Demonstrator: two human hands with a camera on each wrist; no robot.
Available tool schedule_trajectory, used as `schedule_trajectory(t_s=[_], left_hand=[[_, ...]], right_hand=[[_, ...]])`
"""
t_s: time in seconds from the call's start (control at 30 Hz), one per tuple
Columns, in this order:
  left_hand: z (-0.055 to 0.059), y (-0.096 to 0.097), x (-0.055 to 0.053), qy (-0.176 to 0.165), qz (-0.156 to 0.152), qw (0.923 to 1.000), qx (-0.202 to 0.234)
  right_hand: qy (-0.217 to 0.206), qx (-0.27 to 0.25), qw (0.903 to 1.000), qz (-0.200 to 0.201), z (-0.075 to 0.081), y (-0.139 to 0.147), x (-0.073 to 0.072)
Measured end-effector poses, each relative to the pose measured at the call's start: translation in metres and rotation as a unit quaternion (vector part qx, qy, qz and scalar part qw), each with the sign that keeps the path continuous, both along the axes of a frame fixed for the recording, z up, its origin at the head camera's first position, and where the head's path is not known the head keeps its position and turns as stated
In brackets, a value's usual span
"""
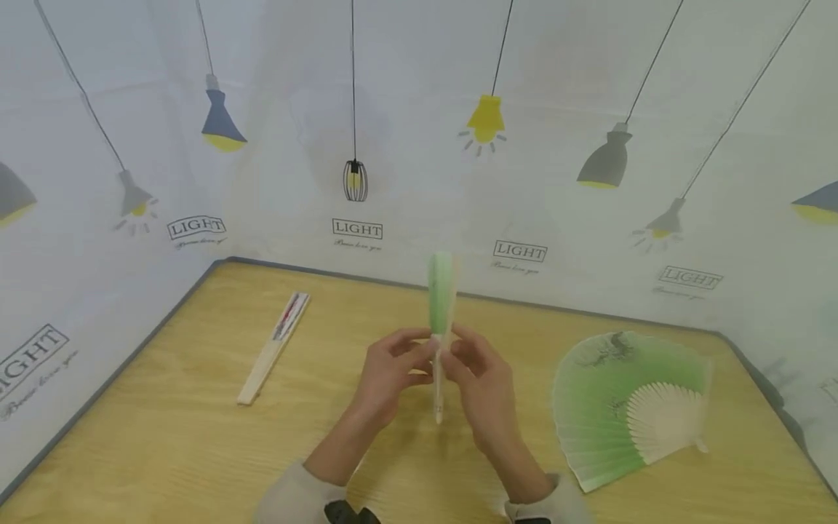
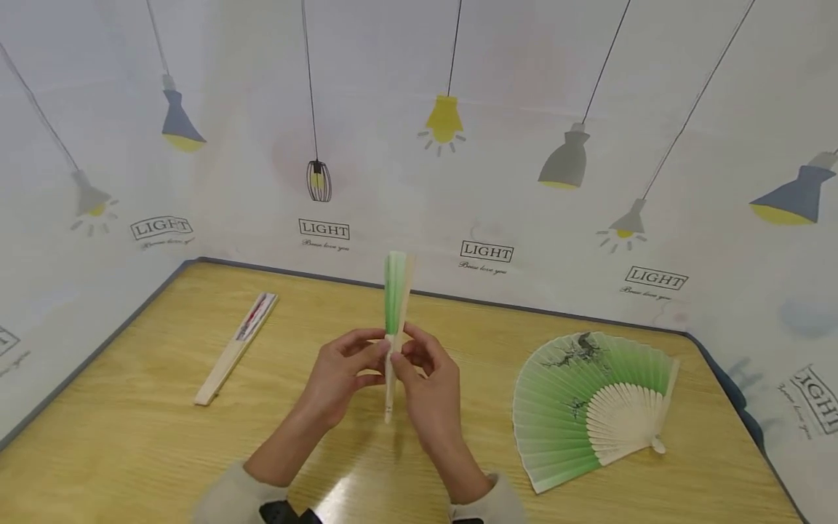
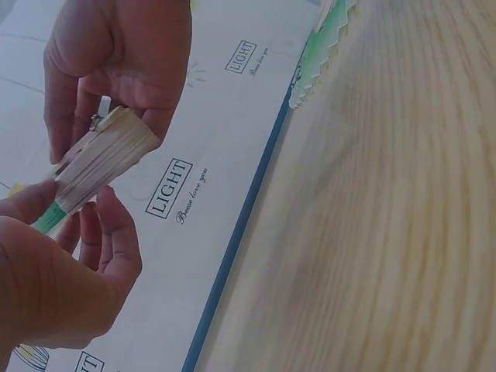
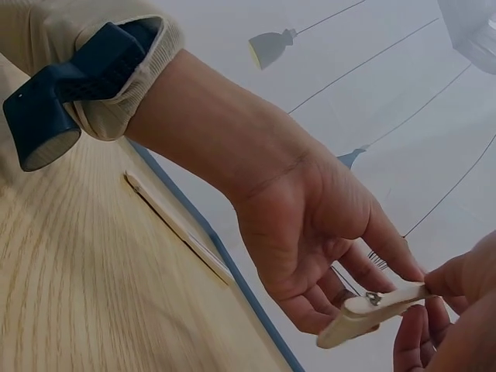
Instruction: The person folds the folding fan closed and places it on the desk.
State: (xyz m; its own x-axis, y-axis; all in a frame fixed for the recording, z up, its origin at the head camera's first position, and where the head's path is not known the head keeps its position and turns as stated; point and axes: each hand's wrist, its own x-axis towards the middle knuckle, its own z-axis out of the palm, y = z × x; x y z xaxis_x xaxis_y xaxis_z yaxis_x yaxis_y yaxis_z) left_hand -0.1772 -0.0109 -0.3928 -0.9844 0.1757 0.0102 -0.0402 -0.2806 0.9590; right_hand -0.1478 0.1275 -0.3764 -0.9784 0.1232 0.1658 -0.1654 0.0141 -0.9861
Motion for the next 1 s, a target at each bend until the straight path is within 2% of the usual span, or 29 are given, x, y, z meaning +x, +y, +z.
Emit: schedule_trajectory(t_s=[0.27,0.43,0.6,0.77,1.0], left_hand=[[0.002,0.005,-0.001,-0.001,-0.015,0.9984,0.055],[0.004,0.004,0.0,-0.003,-0.025,0.9957,0.089],[0.006,0.004,-0.001,-0.027,-0.036,0.9908,0.127],[0.008,0.003,0.001,-0.043,-0.032,0.9895,0.134],[0.007,0.002,0.002,-0.044,-0.018,0.9898,0.134]], right_hand=[[0.035,0.039,0.9986,-0.006,0.009,0.002,0.002],[0.032,0.038,0.9987,0.011,0.012,0.001,0.004],[0.016,0.027,0.9992,0.026,0.012,-0.001,0.005],[0.004,0.016,0.9992,0.038,0.01,-0.003,0.007],[0.017,0.041,0.9978,0.05,0.009,-0.003,0.006]])
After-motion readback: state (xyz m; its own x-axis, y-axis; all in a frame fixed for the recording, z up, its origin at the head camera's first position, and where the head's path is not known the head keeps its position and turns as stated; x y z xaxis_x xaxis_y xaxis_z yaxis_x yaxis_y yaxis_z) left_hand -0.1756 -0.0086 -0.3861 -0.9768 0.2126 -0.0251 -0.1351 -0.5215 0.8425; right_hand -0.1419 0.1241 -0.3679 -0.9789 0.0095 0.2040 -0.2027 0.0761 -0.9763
